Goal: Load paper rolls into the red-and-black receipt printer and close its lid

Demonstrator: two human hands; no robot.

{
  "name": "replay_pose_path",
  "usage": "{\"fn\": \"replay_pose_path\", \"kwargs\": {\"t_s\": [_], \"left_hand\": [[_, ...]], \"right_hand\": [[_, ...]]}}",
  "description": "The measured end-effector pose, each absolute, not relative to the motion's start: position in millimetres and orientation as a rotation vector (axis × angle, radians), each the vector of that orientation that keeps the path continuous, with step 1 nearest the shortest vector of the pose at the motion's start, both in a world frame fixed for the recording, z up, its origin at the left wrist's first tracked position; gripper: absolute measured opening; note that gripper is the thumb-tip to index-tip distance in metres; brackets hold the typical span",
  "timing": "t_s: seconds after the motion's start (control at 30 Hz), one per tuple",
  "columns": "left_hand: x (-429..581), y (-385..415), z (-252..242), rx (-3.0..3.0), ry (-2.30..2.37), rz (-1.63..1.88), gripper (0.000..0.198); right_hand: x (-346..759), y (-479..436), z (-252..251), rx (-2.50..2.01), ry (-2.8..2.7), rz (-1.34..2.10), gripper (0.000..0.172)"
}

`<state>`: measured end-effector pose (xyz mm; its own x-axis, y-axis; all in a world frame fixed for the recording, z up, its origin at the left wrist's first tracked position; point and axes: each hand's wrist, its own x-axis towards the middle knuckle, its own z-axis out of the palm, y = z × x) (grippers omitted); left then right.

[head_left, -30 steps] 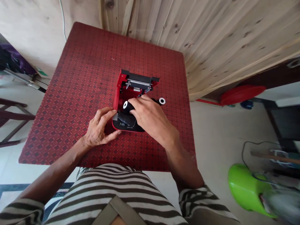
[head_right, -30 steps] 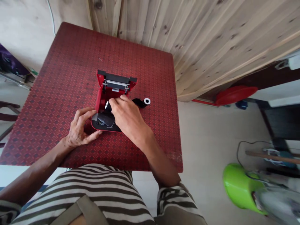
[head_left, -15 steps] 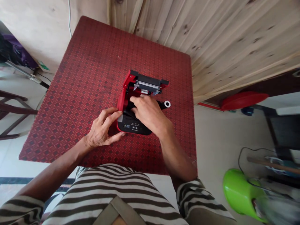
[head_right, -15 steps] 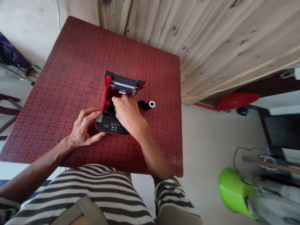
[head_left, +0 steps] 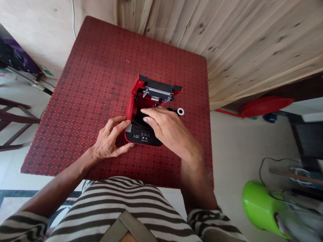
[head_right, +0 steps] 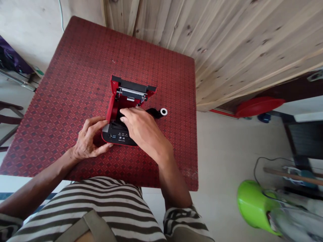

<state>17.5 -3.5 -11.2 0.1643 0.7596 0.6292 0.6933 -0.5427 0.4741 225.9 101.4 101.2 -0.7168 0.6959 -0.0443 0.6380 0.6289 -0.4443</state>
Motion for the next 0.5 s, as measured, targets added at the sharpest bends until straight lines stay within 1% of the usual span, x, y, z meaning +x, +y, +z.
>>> {"fn": "replay_pose_path", "kwargs": {"t_s": [0.17, 0.4, 0.5], "left_hand": [[17.5, -3.6, -11.6, 2.343, 1.474, 1.341, 0.077], [15.5, -4.3, -12.7, 2.328, 1.465, 1.317, 0.078], [11.9, -5.2, -9.7, 2.208, 1.422, 1.355, 0.081]], "right_hand": [[248.8, 80.3, 96.6, -0.925, -2.576, 0.750, 0.025], [249.3, 76.6, 78.8, -0.907, -2.338, 0.751, 0.016], [249.6, 76.6, 73.6, -0.886, -2.285, 0.728, 0.014]]}}
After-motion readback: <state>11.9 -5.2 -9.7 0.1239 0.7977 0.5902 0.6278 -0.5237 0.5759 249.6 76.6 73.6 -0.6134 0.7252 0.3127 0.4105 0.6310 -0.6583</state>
